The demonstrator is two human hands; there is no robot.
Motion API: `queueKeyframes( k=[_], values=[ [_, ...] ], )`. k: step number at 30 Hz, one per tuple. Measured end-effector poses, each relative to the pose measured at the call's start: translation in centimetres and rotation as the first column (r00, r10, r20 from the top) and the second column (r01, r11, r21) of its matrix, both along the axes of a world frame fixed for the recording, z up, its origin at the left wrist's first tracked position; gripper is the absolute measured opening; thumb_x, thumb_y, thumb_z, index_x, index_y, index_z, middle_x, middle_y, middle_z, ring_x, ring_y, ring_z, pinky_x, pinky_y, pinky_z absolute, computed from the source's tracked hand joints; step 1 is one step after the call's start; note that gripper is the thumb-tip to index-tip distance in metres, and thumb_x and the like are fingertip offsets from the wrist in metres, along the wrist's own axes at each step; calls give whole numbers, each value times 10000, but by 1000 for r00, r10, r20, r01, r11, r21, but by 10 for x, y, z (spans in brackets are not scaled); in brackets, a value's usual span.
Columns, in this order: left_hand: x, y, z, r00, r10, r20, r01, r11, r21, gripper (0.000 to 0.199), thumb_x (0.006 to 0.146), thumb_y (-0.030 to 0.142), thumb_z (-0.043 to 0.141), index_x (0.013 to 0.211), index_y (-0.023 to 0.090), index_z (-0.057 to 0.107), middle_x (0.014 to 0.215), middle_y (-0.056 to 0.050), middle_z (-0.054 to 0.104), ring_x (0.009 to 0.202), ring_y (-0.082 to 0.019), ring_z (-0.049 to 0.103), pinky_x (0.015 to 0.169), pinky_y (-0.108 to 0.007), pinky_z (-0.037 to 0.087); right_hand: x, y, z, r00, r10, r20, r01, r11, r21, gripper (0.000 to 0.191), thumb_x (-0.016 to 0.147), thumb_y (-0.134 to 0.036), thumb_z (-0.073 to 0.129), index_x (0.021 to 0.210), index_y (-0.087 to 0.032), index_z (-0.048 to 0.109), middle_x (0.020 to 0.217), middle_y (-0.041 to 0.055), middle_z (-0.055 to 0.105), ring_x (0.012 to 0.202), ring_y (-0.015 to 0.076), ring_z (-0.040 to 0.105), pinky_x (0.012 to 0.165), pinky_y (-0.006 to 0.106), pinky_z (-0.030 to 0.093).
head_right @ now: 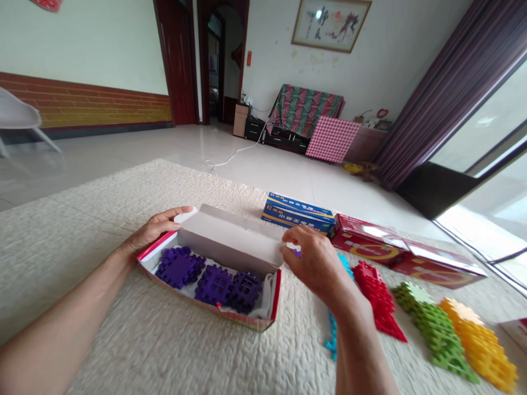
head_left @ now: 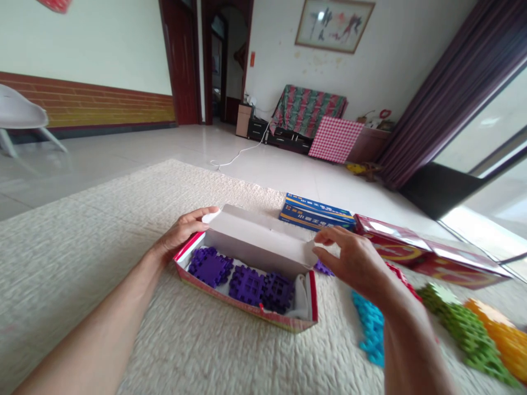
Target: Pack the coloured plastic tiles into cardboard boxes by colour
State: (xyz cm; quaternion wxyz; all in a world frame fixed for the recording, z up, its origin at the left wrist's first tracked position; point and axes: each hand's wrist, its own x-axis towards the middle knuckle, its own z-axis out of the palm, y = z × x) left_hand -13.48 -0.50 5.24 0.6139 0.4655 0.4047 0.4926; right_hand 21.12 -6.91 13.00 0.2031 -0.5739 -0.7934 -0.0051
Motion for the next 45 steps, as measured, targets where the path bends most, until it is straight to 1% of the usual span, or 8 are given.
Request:
queueKeyframes(
  k=[6, 13, 19, 24, 28, 34, 40, 45],
  values=[
    [1, 0, 1, 1000, 21, -8, -22, 999, -34, 615, 620, 207, 720, 1221, 207, 588, 925, -33, 730, 665, -157, 668, 600, -224, 517, 56, 21, -28, 955, -237, 180, 281, 919, -277, 291, 699, -224, 586, 979, -193, 657, 932, 82, 686, 862, 231, 640, 734, 323, 457],
    [-2, 1, -2, 999, 1, -32, -1, 1000, -18, 638, 637, 229, 710, 1258, 213, 566, 929, -51, 735, 685, -179, 681, 601, -236, 527, 64, 36, -68, 973, -135, 185, 193, 918, -346, 355, 618, -188, 625, 972, -196, 649, 997, 77, 642, 936, 222, 598, 809, 307, 446],
    [0, 0, 1, 1000, 22, -20, -23, 999, -35, 633, 628, 207, 710, 1247, 210, 574, 930, -46, 734, 674, -164, 674, 601, -228, 524, 64, 38, -78, 968, -121, 219, 197, 908, -370, 347, 650, -183, 598, 996, -177, 625, 1007, 79, 591, 907, 192, 586, 819, 289, 448],
    [1, 0, 2, 1000, 24, -4, -24, 998, -50, 611, 622, 200, 711, 1221, 213, 590, 899, -34, 735, 645, -156, 666, 584, -222, 517, 64, 36, -65, 958, -157, 239, 233, 912, -338, 309, 670, -203, 615, 976, -163, 629, 1007, 95, 613, 936, 210, 593, 834, 301, 447],
    [1, 0, 1, 1000, 26, 11, -25, 999, -34, 599, 623, 193, 706, 1211, 203, 594, 930, -31, 728, 682, -159, 671, 606, -220, 520, 55, 20, -29, 943, -239, 233, 294, 925, -241, 280, 688, -235, 625, 960, -172, 634, 987, 101, 634, 854, 223, 624, 768, 333, 471],
    [1, 0, 2, 1000, 11, 9, -11, 999, -45, 597, 648, 182, 690, 1233, 196, 575, 854, -21, 733, 642, -142, 660, 581, -199, 507, 4, -28, 21, 997, 68, 35, -64, 992, -112, 288, 706, -296, 656, 979, -220, 612, 995, 48, 640, 853, 196, 619, 777, 343, 484],
    [-1, 3, -2, 1000, 4, 17, -3, 1000, -28, 592, 659, 175, 689, 1238, 198, 569, 911, -25, 733, 661, -138, 663, 604, -202, 512, -39, -44, 9, 978, 190, 88, -164, 957, -237, 303, 646, -192, 647, 945, -220, 608, 948, 29, 630, 832, 186, 587, 753, 344, 470],
    [0, 3, -1, 1000, 6, 13, -6, 1000, -17, 572, 662, 172, 687, 1223, 196, 580, 910, -29, 730, 673, -142, 664, 608, -204, 514, -26, -39, 11, 984, 154, 95, -134, 973, -191, 290, 648, -229, 646, 934, -211, 602, 961, 44, 627, 839, 196, 588, 737, 338, 462]
  ],
)
